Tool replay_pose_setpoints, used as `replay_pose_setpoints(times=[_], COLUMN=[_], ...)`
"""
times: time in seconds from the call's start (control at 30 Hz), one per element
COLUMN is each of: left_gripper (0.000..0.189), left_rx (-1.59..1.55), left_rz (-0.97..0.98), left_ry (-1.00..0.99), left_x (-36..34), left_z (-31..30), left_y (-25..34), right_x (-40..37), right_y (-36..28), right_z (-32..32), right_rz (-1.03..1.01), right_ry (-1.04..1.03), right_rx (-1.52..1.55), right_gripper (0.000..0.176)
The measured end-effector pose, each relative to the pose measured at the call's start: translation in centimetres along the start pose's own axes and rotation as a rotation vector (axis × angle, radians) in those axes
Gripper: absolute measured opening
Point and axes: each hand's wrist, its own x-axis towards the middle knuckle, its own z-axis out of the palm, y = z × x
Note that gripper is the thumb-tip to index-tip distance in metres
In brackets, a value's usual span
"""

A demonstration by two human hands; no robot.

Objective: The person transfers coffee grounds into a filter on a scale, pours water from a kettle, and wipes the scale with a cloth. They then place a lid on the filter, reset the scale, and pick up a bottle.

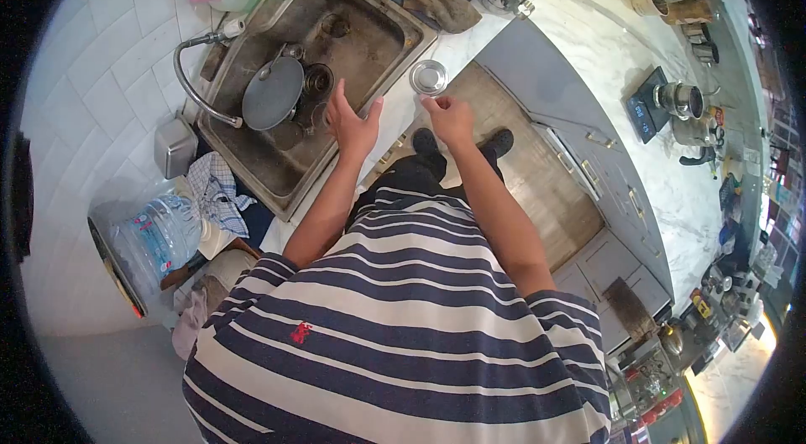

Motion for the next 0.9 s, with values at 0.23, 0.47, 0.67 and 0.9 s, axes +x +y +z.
replay_pose_setpoints(times=[0.23,0.47,0.67,0.9], left_gripper=[0.099,0.098,0.093,0.089], left_rx=[-0.050,0.003,0.050,0.088], left_rz=[0.090,0.183,0.260,0.467], left_ry=[0.022,-0.025,-0.084,-0.171], left_x=[-0.8,-2.1,-2.5,-2.8], left_z=[-0.1,-0.8,-0.2,3.1], left_y=[0.1,0.3,1.6,7.8], right_x=[1.1,-2.3,-3.6,-6.0], right_y=[2.5,2.8,7.0,10.3], right_z=[-0.7,-4.8,-11.9,-21.2], right_rz=[0.035,0.043,-0.016,-0.033], right_ry=[-0.124,-0.169,0.042,0.341], right_rx=[0.194,0.531,0.559,0.726], right_gripper=[0.029,0.026,0.026,0.025])
